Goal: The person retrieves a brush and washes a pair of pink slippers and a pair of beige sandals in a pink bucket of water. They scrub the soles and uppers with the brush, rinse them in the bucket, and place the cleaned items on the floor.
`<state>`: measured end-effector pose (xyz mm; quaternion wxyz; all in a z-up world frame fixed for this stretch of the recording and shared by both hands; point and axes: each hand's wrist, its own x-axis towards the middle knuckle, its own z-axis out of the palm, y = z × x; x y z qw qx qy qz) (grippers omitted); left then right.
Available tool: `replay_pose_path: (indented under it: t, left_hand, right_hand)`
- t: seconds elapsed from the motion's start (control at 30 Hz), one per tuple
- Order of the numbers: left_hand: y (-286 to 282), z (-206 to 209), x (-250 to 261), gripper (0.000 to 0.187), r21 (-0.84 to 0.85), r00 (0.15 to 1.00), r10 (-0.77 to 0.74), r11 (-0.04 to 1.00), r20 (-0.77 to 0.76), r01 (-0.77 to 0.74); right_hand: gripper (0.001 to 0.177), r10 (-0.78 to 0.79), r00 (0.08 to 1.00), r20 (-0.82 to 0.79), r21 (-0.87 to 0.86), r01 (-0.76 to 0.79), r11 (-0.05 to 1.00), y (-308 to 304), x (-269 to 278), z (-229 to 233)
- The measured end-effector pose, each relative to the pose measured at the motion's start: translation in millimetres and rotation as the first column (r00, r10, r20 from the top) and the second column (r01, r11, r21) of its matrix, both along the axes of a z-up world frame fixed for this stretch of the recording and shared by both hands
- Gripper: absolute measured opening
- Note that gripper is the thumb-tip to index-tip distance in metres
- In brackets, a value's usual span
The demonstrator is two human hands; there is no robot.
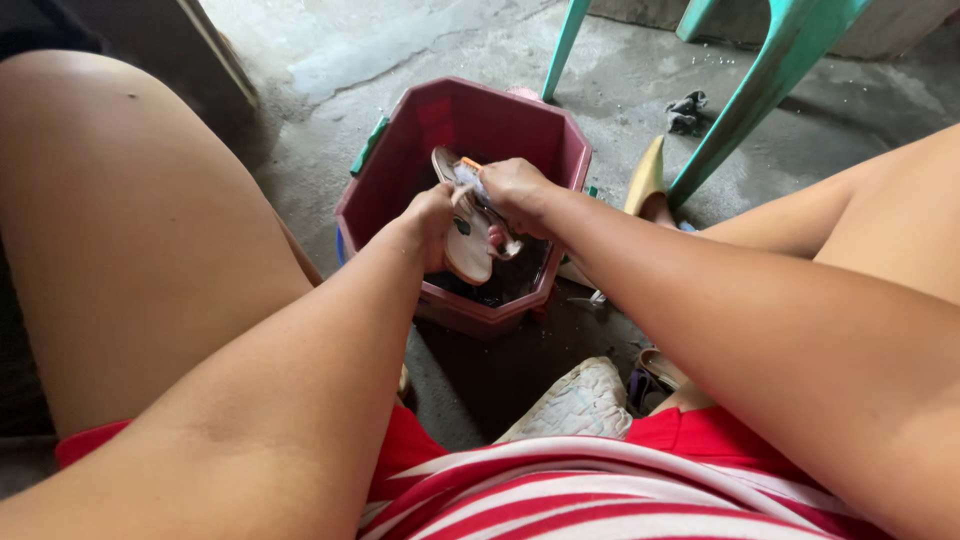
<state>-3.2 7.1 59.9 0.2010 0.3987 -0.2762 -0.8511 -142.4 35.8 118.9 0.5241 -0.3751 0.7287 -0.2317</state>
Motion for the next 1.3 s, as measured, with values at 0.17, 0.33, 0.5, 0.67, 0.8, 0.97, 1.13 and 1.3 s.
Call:
replay_pose_path:
  t: [0.17,0.33,0.5,0.67,0.8,0.97,1.13,1.3]
  left_hand:
    - [13.1,30.5,3.0,0.058,0.078,0.967,-0.021,0.997,0.253,0.002]
    - [15.5,55.7,-1.6,0.042,0.095,0.804,-0.001,0.993,0.595,-0.070]
    - [16.6,43.1,-3.7,0.044,0.136,0.845,-0.078,0.991,0.530,0.006]
    - [-1.6,-3.4,1.0,0.050,-0.001,0.906,-0.030,0.999,0.423,0.034]
    - [-27.7,-51.0,-2.7,0.038,0.023,0.808,0.126,0.985,0.576,-0.170]
    - [-46.3,-82.8,8.8,0.026,-0.007,0.829,0.182,0.978,0.528,-0.210]
    - [-28.6,-64.8,20.1,0.018,-0.190,0.766,0.197,0.977,0.612,-0.100]
    - [-31.1,-53.8,20.6,0.020,0.121,0.844,0.281,0.920,0.458,-0.372]
  right_hand:
    - [0.039,-0.205,0.960,0.193,0.240,0.157,0.958,-12.7,-34.3,-20.7]
    - [0.039,-0.359,0.899,0.252,0.297,0.281,0.912,-12.3,-54.5,-33.4]
    - [0.035,-0.388,0.872,0.299,0.341,0.283,0.897,-36.6,-56.2,-65.1]
    - [0.034,-0.565,0.741,0.363,0.555,0.315,0.770,-65.3,-65.5,-128.5]
    - [0.024,-0.634,0.770,0.074,0.651,0.445,0.616,-73.9,-69.5,-181.0]
    - [0.037,-0.591,0.804,0.070,0.712,0.374,0.594,-77.3,-68.0,-209.3]
    - [0.025,-0.731,0.680,0.061,0.656,0.525,0.542,-71.0,-64.2,-200.8]
    - [0.025,-0.631,0.748,0.204,0.550,0.446,0.706,-67.5,-53.6,-153.9]
